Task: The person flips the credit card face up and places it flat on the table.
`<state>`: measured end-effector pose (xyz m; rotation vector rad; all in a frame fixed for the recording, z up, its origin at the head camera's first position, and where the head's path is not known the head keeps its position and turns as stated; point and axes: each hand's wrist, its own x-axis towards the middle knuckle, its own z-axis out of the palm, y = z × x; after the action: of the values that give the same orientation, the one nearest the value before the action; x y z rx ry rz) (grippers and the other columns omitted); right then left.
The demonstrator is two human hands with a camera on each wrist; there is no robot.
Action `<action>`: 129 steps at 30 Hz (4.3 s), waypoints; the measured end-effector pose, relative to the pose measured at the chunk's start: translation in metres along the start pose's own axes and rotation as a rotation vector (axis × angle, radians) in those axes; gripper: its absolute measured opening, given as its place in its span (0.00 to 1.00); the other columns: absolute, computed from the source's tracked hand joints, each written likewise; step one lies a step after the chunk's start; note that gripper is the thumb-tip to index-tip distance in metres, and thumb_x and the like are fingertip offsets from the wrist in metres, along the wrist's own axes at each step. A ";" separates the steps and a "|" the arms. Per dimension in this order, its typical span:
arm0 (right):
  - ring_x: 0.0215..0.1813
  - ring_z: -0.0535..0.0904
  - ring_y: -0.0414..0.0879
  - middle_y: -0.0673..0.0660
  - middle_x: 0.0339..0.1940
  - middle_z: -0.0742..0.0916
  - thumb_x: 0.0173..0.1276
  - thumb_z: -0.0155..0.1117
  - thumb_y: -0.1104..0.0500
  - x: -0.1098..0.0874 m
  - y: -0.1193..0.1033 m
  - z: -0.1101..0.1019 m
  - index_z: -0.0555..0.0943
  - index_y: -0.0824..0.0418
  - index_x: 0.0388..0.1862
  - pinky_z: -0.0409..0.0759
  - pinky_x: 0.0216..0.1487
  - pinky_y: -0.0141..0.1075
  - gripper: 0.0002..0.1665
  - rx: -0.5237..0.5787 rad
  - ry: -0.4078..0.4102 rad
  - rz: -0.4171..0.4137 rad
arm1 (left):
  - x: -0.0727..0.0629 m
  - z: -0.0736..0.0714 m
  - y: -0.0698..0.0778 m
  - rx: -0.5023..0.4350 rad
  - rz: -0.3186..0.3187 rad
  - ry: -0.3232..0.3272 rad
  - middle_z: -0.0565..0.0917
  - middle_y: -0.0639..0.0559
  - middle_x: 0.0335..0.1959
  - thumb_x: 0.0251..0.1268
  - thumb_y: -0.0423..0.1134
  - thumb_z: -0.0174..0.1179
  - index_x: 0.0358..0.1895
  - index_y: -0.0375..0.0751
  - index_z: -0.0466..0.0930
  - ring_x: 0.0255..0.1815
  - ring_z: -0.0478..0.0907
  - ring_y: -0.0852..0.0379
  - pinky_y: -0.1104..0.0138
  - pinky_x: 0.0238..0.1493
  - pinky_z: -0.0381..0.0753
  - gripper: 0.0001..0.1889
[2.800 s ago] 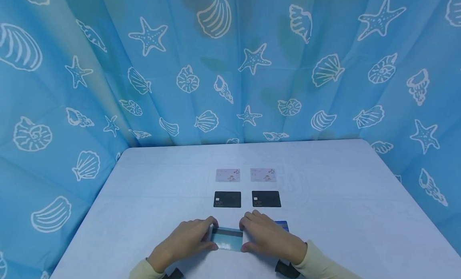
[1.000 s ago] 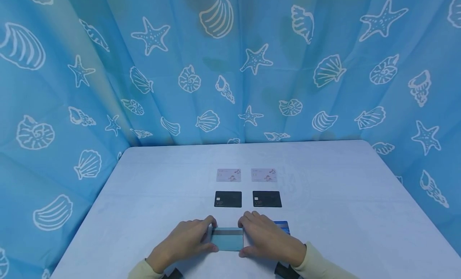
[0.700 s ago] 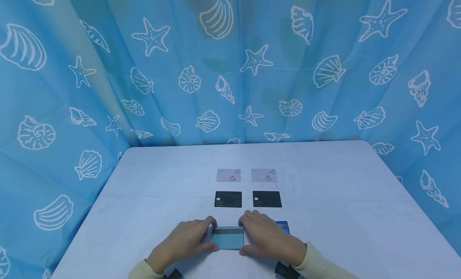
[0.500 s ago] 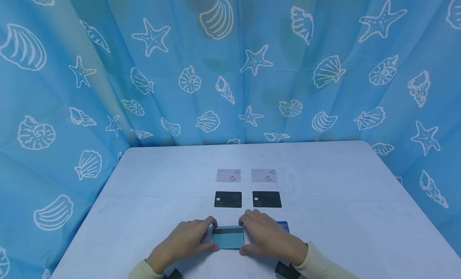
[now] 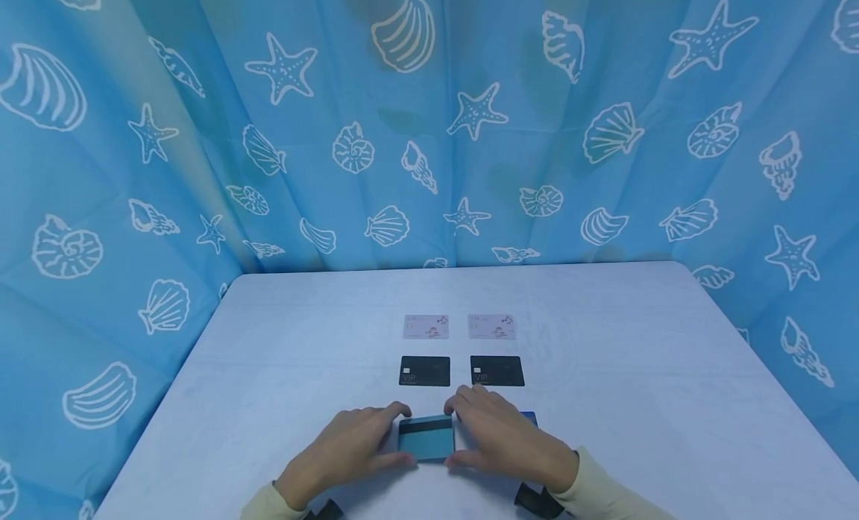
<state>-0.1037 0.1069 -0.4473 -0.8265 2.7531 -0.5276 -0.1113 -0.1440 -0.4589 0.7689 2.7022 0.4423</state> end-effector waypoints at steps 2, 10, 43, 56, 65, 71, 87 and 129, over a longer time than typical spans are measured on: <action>0.49 0.73 0.39 0.47 0.53 0.84 0.58 0.79 0.38 0.000 -0.001 -0.001 0.80 0.54 0.61 0.79 0.57 0.42 0.38 -0.001 0.004 0.004 | 0.000 -0.001 0.002 -0.001 -0.003 0.001 0.74 0.64 0.24 0.60 0.64 0.70 0.65 0.49 0.76 0.24 0.68 0.67 0.71 0.29 0.69 0.35; 0.50 0.73 0.40 0.47 0.53 0.84 0.57 0.79 0.37 -0.004 -0.005 -0.008 0.81 0.53 0.61 0.80 0.58 0.43 0.38 -0.012 0.033 0.002 | -0.001 -0.007 0.009 0.000 0.026 0.034 0.73 0.65 0.22 0.61 0.66 0.69 0.69 0.50 0.74 0.22 0.67 0.69 0.73 0.26 0.67 0.38; 0.46 0.69 0.38 0.45 0.44 0.82 0.57 0.79 0.37 -0.012 -0.008 -0.021 0.80 0.53 0.62 0.75 0.45 0.33 0.39 0.042 0.087 -0.007 | 0.008 -0.010 0.036 -0.026 0.034 0.090 0.77 0.64 0.24 0.57 0.66 0.71 0.69 0.52 0.75 0.23 0.68 0.70 0.74 0.27 0.68 0.39; 0.45 0.70 0.38 0.45 0.43 0.82 0.57 0.79 0.37 -0.013 -0.011 -0.025 0.80 0.50 0.62 0.75 0.44 0.32 0.37 0.040 0.091 0.002 | 0.008 -0.010 0.039 -0.043 0.061 0.111 0.76 0.64 0.23 0.60 0.64 0.71 0.64 0.53 0.78 0.22 0.66 0.70 0.74 0.24 0.66 0.33; 0.45 0.70 0.38 0.45 0.43 0.82 0.57 0.79 0.37 -0.014 -0.012 -0.027 0.81 0.51 0.62 0.76 0.45 0.34 0.37 0.031 0.092 -0.001 | 0.009 -0.011 0.040 -0.048 0.065 0.113 0.75 0.65 0.23 0.61 0.64 0.70 0.64 0.53 0.79 0.21 0.66 0.70 0.75 0.25 0.66 0.32; 0.46 0.70 0.38 0.44 0.43 0.82 0.57 0.79 0.36 -0.015 -0.012 -0.027 0.81 0.50 0.62 0.76 0.45 0.34 0.37 0.040 0.084 0.005 | 0.010 -0.012 0.042 -0.047 0.064 0.104 0.76 0.65 0.23 0.61 0.64 0.70 0.66 0.53 0.77 0.22 0.67 0.70 0.74 0.26 0.67 0.33; 0.44 0.69 0.37 0.45 0.41 0.81 0.56 0.79 0.35 -0.018 -0.012 -0.030 0.80 0.50 0.62 0.74 0.43 0.31 0.39 0.020 0.115 -0.005 | 0.015 -0.012 0.049 -0.071 0.051 0.105 0.78 0.62 0.23 0.60 0.63 0.71 0.67 0.52 0.77 0.21 0.67 0.69 0.74 0.25 0.67 0.35; 0.47 0.71 0.40 0.49 0.47 0.84 0.51 0.83 0.37 -0.004 0.001 -0.013 0.79 0.57 0.66 0.77 0.46 0.34 0.47 0.103 0.077 0.025 | 0.008 -0.021 0.047 -0.201 0.080 0.185 0.81 0.59 0.27 0.59 0.63 0.71 0.66 0.57 0.75 0.23 0.69 0.70 0.74 0.27 0.69 0.33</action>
<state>-0.1048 0.1141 -0.4355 -0.7625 2.7739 -0.7046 -0.1044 -0.1060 -0.4247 0.8164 2.7438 0.8286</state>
